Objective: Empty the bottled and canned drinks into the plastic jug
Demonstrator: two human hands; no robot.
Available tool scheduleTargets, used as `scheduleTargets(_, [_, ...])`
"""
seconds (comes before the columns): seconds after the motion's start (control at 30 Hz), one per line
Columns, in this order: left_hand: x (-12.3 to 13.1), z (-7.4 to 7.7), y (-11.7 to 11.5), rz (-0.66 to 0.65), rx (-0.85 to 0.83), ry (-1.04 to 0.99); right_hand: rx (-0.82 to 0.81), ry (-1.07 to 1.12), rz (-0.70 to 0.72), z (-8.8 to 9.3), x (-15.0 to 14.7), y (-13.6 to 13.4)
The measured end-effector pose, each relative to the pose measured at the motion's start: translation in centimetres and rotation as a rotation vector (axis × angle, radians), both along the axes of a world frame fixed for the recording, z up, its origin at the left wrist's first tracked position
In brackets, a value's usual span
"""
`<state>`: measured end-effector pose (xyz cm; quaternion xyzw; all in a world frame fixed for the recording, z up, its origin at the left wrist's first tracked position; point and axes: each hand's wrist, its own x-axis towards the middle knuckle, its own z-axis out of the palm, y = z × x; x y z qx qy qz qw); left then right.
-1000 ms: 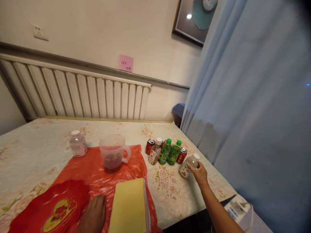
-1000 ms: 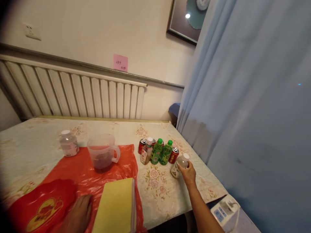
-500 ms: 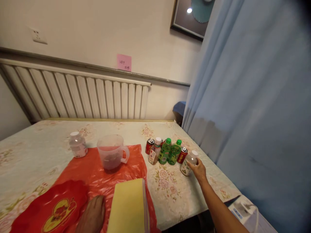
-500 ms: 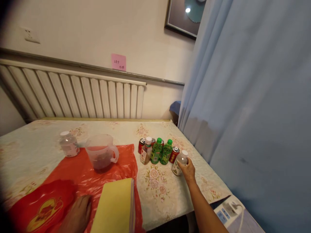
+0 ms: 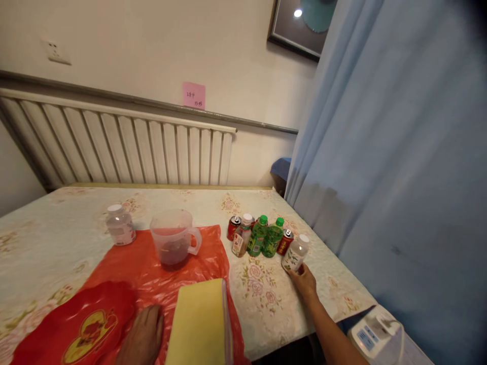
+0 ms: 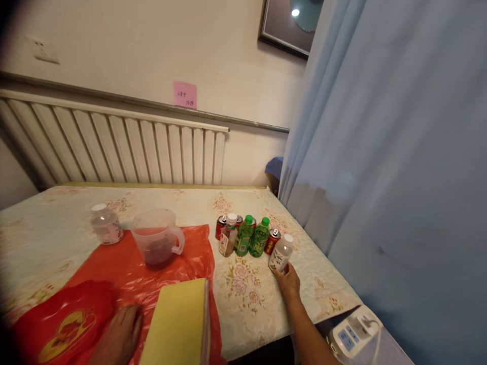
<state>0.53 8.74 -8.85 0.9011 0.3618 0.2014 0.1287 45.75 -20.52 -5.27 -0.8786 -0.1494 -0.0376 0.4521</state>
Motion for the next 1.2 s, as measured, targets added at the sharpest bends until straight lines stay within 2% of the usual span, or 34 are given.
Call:
scheduleTargets(0.23, [0.0,-0.3,0.3,0.011,0.003,-0.023,-0.099,-0.093,-0.029,-1.2,-0.3,0.1])
scheduleTargets(0.4, [0.1,0.5,-0.3,0.028,0.016,-0.042,-0.139,-0.131,-0.044,-2.0,-0.5,-0.1])
scheduleTargets(0.6, [0.2,2.0,-1.3,0.031,-0.008,-0.061,-0.128,-0.127,-0.056,-2.4,-0.3,0.1])
scheduleTargets(0.8, [0.2,2.0,-1.2,0.026,-0.008,-0.044,-0.035,-0.065,-0.102,-2.6,-0.8,0.0])
scheduleTargets(1.0, [0.3,2.4,-1.5,0.036,0.014,-0.019,0.012,0.001,-0.171,-2.7,-4.2,-0.3])
scheduleTargets(1.1, [0.3,3.1,-2.2,0.051,0.012,-0.011,-0.004,0.019,-0.146,-2.8,-6.9,-0.2])
scheduleTargets(1.2, [0.2,3.3,-2.8,0.066,0.021,-0.020,-0.098,0.014,-0.075,-2.9,-9.3,0.0])
